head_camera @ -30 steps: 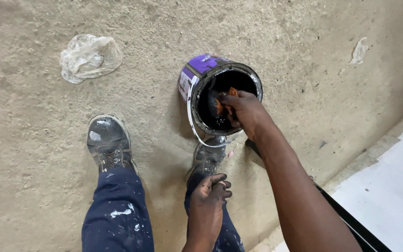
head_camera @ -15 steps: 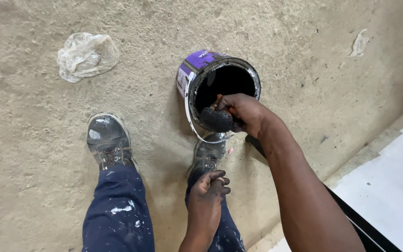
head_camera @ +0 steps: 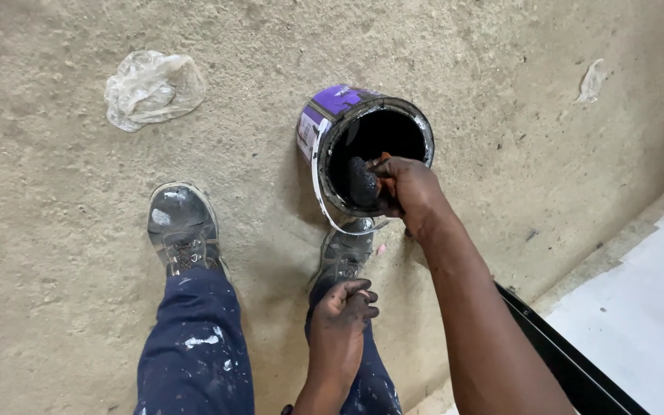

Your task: Applying black stain to a metal furniture frame using a sponge dipped in a paint can.

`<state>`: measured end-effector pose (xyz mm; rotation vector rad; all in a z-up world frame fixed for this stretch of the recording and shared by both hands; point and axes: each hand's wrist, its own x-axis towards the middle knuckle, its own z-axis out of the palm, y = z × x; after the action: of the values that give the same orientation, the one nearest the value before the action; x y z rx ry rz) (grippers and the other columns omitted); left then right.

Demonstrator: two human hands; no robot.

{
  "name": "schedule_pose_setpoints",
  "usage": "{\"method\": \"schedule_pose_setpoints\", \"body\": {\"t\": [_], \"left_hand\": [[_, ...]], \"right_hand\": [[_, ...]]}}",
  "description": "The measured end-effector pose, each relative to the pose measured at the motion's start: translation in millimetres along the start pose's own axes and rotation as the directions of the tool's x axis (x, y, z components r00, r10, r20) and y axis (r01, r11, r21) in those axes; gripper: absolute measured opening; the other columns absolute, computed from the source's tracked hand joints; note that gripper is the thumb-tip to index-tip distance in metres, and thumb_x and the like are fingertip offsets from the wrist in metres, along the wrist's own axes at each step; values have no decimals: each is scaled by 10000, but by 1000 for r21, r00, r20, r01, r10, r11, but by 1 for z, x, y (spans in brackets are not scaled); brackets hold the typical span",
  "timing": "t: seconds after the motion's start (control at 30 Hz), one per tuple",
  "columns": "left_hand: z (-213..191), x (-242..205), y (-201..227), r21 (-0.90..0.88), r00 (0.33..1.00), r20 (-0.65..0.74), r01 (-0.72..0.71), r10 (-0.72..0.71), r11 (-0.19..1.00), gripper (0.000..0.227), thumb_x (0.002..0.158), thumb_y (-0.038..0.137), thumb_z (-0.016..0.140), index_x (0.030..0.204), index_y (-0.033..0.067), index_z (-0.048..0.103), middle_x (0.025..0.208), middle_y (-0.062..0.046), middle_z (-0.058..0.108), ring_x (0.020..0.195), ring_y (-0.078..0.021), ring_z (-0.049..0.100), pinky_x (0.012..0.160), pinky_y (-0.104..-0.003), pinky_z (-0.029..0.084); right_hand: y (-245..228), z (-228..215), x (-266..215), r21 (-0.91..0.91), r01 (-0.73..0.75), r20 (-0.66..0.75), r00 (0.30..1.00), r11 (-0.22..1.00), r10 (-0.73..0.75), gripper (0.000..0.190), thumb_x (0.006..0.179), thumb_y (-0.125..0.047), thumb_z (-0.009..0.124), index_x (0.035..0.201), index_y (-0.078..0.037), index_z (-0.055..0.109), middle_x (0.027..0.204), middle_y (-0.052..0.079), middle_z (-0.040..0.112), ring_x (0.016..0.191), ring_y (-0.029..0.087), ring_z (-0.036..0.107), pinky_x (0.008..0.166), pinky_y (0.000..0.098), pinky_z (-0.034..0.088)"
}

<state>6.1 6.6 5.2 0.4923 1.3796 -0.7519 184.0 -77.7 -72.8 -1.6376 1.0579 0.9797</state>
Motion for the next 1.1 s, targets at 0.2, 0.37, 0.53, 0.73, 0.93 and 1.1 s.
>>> {"method": "schedule_pose_setpoints", "body": {"t": [0.2, 0.37, 0.53, 0.73, 0.93, 1.1], "left_hand": [[-1, -5, 3, 99, 1000, -2, -12, 12, 995, 319, 928, 140, 549, 1151, 28, 748, 964, -91, 705, 826, -207, 638, 841, -304, 524], [-2, -2, 0, 33, 1000, 7, -18, 18, 999, 316, 903, 126, 574, 1134, -11, 741, 950, -108, 681, 821, -205, 616, 824, -301, 511], [-4, 2, -5, 18, 1000, 25, -6, 5, 1000, 334, 910, 138, 596, 1173, -13, 737, 983, -104, 669, 834, -206, 606, 832, -314, 497], [-7, 7, -12, -114, 997, 71, -18, 26, 993, 360, 913, 119, 597, 1205, -64, 699, 1000, -166, 631, 850, -237, 560, 841, -335, 476], [-6, 1, -9, 22, 999, 21, -32, 32, 999, 315, 906, 131, 589, 1145, -17, 732, 957, -126, 685, 808, -206, 601, 805, -311, 516], [-3, -8, 1, 52, 1000, 18, -25, 24, 998, 318, 883, 130, 577, 1120, -10, 734, 929, -108, 669, 797, -193, 591, 796, -295, 500]], "right_hand": [[13, 16, 10, -15, 107, 52, 993, 994, -106, 216, 904, 28, 583, 980, -142, 693, 691, 33, 693, 454, 99, 556, 395, 240, 389], [2, 8, -3, -53, 47, 137, 990, 998, -39, 169, 826, 40, 526, 801, -100, 615, 572, 60, 600, 424, 115, 477, 407, 257, 302], [-2, 4, -9, -225, -136, 21, 989, 965, 144, 155, 766, -30, 532, 713, -137, 632, 506, -10, 395, 442, 108, 321, 436, 265, 297], [16, -10, -3, -142, -259, 166, 945, 955, 281, 84, 756, -98, 546, 706, -152, 587, 444, -71, 293, 374, 85, 242, 349, 241, 188], [25, -11, -5, 161, -281, 256, 938, 946, 235, 238, 681, -131, 531, 553, -213, 348, 475, -76, 275, 357, 79, 259, 323, 232, 97], [23, -3, -18, 85, 77, -41, 996, 993, -74, 123, 896, -42, 566, 901, -151, 622, 685, -10, 614, 497, 82, 509, 403, 234, 267]]}}
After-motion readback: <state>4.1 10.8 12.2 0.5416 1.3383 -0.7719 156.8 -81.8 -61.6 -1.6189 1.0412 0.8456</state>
